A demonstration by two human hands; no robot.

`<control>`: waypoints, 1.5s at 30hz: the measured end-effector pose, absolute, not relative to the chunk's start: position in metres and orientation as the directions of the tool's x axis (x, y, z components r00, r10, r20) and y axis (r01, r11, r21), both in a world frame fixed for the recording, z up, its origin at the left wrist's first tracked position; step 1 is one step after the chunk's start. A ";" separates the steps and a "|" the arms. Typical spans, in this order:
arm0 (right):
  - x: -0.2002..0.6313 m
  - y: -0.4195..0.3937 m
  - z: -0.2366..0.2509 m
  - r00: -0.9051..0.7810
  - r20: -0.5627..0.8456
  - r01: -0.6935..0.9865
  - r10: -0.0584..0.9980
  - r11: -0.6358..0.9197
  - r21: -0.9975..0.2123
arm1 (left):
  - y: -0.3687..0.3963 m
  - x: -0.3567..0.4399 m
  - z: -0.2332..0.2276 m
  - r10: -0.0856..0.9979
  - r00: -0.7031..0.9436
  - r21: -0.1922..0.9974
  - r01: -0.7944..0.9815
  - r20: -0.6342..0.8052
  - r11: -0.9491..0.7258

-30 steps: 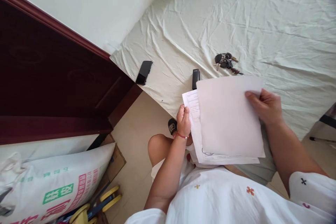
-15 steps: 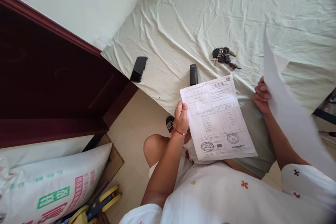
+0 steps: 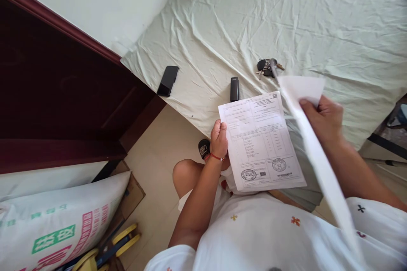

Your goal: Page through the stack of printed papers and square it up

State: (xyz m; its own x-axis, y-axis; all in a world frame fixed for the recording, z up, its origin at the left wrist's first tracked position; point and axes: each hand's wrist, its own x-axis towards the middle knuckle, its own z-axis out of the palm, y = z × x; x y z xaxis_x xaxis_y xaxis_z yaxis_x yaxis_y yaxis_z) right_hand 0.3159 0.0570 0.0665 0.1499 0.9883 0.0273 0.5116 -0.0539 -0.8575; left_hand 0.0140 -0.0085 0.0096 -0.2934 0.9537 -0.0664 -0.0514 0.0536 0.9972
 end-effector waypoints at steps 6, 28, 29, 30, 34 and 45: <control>0.292 0.056 0.068 -0.057 0.141 0.674 0.988 0.143 -0.725 | -0.009 0.013 0.011 0.944 -0.323 0.998 -0.021 -0.061 0.057; 0.274 0.048 0.061 -0.206 0.152 0.699 0.967 0.254 -0.668 | -0.008 0.016 0.013 0.940 -0.340 0.999 -0.040 -0.025 0.012; 0.275 0.048 0.059 -0.214 0.147 0.698 0.966 0.257 -0.668 | -0.008 0.016 0.013 0.941 -0.337 0.999 -0.035 -0.021 0.010; 0.275 0.048 0.056 -0.222 0.134 0.703 0.966 0.253 -0.665 | -0.009 0.016 0.014 0.942 -0.337 1.000 -0.025 -0.014 0.006; 0.277 0.051 0.049 -0.185 0.185 0.760 0.965 0.259 -0.596 | -0.009 0.016 0.016 0.940 -0.341 0.999 0.042 0.018 -0.004; 0.200 0.095 0.107 -0.588 0.396 0.574 0.706 0.709 -0.411 | -0.009 0.015 0.012 0.944 -0.329 1.000 -0.026 -0.002 -0.007</control>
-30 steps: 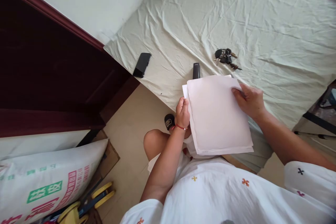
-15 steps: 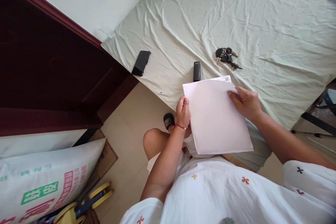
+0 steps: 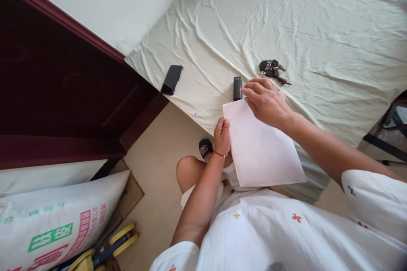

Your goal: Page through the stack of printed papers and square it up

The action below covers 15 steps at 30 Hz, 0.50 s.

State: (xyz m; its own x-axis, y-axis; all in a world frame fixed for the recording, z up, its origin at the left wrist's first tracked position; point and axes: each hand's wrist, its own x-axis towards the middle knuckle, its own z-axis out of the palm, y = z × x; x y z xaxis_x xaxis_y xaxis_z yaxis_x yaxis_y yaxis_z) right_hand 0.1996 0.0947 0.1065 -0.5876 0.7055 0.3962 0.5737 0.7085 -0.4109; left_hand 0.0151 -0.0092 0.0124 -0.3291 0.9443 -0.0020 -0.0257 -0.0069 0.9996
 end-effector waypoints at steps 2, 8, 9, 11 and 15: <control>0.187 0.099 0.105 -0.631 0.375 0.555 0.679 0.733 -0.392 | -0.010 0.016 0.013 0.945 -0.326 0.998 -0.067 -0.011 -0.011; 0.180 0.096 0.099 -0.746 0.238 0.517 0.622 0.766 -0.382 | -0.010 0.017 0.013 0.951 -0.302 0.991 -0.134 -0.060 0.020; 0.181 0.095 0.099 -0.751 0.221 0.516 0.623 0.761 -0.393 | -0.009 0.017 0.012 0.954 -0.292 0.990 -0.137 -0.072 0.033; 0.182 0.093 0.100 -0.758 0.181 0.521 0.627 0.748 -0.412 | -0.008 0.016 0.009 0.953 -0.291 0.992 -0.116 -0.083 0.051; 0.181 0.090 0.100 -0.747 0.133 0.558 0.651 0.723 -0.408 | -0.007 0.016 0.009 0.937 -0.343 0.997 0.025 -0.060 0.073</control>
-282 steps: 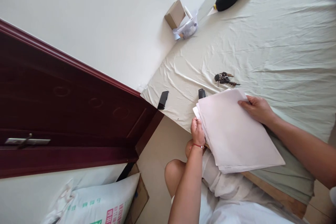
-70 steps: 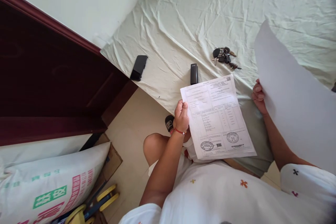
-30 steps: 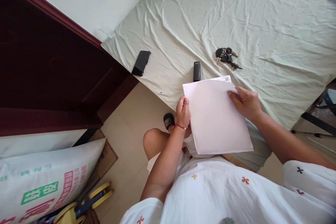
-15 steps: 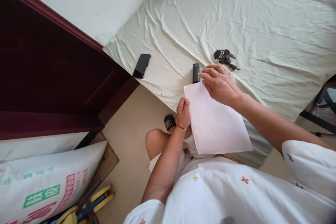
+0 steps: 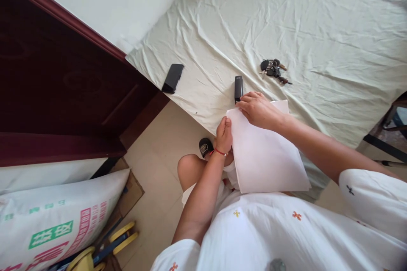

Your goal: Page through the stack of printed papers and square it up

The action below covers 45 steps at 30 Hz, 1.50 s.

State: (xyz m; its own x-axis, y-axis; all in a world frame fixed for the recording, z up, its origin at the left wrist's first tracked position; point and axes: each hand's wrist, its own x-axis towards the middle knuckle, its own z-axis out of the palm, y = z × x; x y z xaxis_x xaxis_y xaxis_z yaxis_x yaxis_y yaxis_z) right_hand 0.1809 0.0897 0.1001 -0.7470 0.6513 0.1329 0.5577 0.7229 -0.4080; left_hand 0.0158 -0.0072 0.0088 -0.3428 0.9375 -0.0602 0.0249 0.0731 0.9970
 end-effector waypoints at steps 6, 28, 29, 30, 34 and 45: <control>0.176 0.084 0.091 -0.776 0.127 0.543 0.618 0.757 -0.365 | -0.010 0.017 0.014 0.944 -0.329 0.989 0.124 -0.040 0.085; 0.164 0.075 0.079 -0.788 0.192 0.471 0.585 0.773 -0.424 | -0.010 0.017 0.018 0.951 -0.308 0.981 0.189 0.018 0.042; 0.163 0.075 0.079 -0.789 0.196 0.468 0.582 0.776 -0.422 | -0.010 0.017 0.018 0.949 -0.314 0.987 0.157 0.009 0.042; 0.162 0.074 0.079 -0.793 0.200 0.462 0.575 0.782 -0.417 | -0.010 0.017 0.017 0.948 -0.319 0.990 0.131 0.003 0.041; 0.159 0.074 0.077 -0.799 0.222 0.449 0.559 0.800 -0.399 | -0.010 0.018 0.014 0.942 -0.336 0.994 0.104 -0.003 0.040; 0.154 0.082 0.089 -0.839 0.162 0.420 0.519 0.808 -0.413 | 0.002 0.020 0.024 0.950 -0.313 0.997 0.068 0.001 0.021</control>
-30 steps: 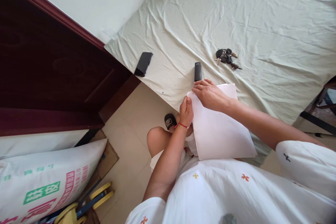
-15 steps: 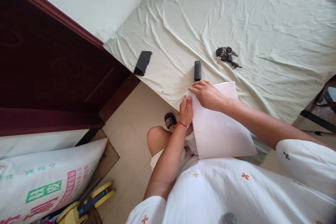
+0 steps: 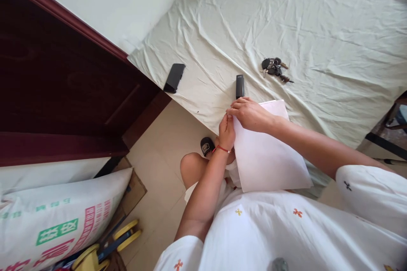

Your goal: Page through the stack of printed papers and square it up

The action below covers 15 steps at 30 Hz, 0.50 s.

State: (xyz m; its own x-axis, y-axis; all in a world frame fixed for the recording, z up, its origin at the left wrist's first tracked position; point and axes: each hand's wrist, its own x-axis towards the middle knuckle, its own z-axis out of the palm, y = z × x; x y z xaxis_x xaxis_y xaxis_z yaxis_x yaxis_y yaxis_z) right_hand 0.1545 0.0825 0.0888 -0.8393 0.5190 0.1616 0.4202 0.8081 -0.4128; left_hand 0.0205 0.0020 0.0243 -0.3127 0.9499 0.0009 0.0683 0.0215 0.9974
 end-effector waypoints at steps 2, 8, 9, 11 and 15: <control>0.156 0.086 0.093 -0.817 0.133 0.451 0.561 0.765 -0.459 | 0.001 0.020 0.025 0.951 -0.310 0.995 0.101 0.008 0.024; 0.169 0.098 0.103 -0.777 0.089 0.493 0.623 0.690 -0.530 | -0.001 0.017 0.028 0.943 -0.333 0.976 0.203 -0.009 0.081; 0.170 0.098 0.105 -0.783 0.081 0.494 0.616 0.696 -0.521 | -0.001 0.017 0.029 0.944 -0.329 0.973 0.219 0.001 0.075; 0.171 0.098 0.106 -0.790 0.078 0.498 0.609 0.710 -0.499 | 0.001 0.018 0.033 0.958 -0.286 0.968 0.247 0.027 0.047; 0.169 0.096 0.108 -0.812 0.080 0.479 0.579 0.737 -0.476 | 0.003 0.021 0.040 0.970 -0.233 0.960 0.278 0.063 0.005</control>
State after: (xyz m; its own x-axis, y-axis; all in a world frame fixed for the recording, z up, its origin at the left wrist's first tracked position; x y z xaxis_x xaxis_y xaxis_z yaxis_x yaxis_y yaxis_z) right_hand 0.1689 0.0957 0.1081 -0.8116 0.5788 0.0795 0.4794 0.7374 -0.4758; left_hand 0.0211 0.0027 0.0400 -0.2335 0.9703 0.0631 0.2784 0.0046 0.9604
